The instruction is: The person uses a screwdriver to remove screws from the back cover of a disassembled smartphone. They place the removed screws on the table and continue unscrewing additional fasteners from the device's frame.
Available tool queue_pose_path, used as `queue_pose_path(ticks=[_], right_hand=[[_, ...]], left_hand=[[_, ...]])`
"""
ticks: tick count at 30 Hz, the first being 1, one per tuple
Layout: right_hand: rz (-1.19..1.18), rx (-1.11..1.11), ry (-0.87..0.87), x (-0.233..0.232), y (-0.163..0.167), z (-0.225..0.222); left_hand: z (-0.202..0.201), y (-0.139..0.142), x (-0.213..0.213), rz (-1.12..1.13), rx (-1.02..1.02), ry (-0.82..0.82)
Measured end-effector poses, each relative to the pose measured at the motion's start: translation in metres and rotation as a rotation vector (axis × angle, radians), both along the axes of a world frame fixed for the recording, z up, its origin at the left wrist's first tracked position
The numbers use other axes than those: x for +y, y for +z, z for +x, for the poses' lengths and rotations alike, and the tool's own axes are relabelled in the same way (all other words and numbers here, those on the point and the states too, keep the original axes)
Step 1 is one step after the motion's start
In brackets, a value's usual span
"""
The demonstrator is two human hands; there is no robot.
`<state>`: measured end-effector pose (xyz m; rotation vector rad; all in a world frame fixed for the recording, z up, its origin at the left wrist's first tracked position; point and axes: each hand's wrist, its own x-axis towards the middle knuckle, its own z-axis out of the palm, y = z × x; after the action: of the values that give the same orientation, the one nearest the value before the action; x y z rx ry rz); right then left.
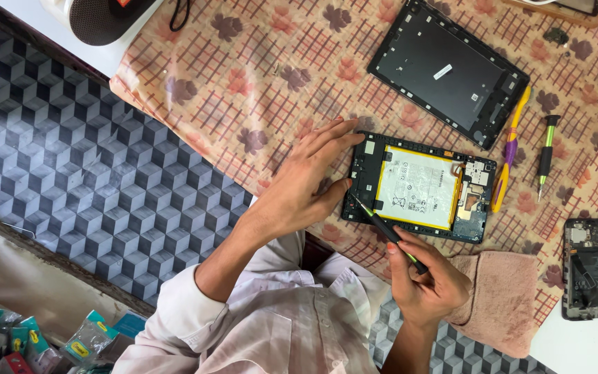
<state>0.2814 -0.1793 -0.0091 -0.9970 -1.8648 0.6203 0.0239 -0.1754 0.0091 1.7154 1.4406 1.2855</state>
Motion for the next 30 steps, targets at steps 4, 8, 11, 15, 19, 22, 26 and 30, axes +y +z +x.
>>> queue_pose_path(ticks=[4, 8, 11, 15, 19, 22, 26, 30], right_hand=[[-0.01, -0.02, -0.021, 0.0, 0.0, -0.001], [-0.006, -0.01, -0.007, 0.0, 0.0, 0.0], [-0.009, -0.015, -0.01, 0.0, -0.002, 0.001], [0.027, -0.001, 0.021, 0.001, -0.004, 0.001], [0.023, -0.018, 0.009, 0.002, -0.005, 0.002], [0.019, -0.016, 0.005, 0.001, -0.008, 0.004], [-0.047, 0.124, -0.018, 0.0, -0.015, 0.006], [-0.243, 0.503, -0.119, 0.008, -0.016, 0.012]], left_hand=[[0.0, -0.002, 0.0, 0.023, 0.003, -0.003], [0.001, -0.003, 0.001, 0.022, 0.001, 0.002], [0.002, -0.005, 0.002, 0.024, 0.016, 0.013], [0.004, -0.006, 0.002, 0.034, 0.042, 0.024], [0.004, -0.006, 0.003, 0.021, 0.055, 0.026], [0.004, -0.006, 0.003, 0.021, 0.06, 0.012], [0.004, -0.003, 0.002, 0.006, 0.102, 0.01], [0.004, -0.001, 0.001, -0.002, 0.145, -0.007]])
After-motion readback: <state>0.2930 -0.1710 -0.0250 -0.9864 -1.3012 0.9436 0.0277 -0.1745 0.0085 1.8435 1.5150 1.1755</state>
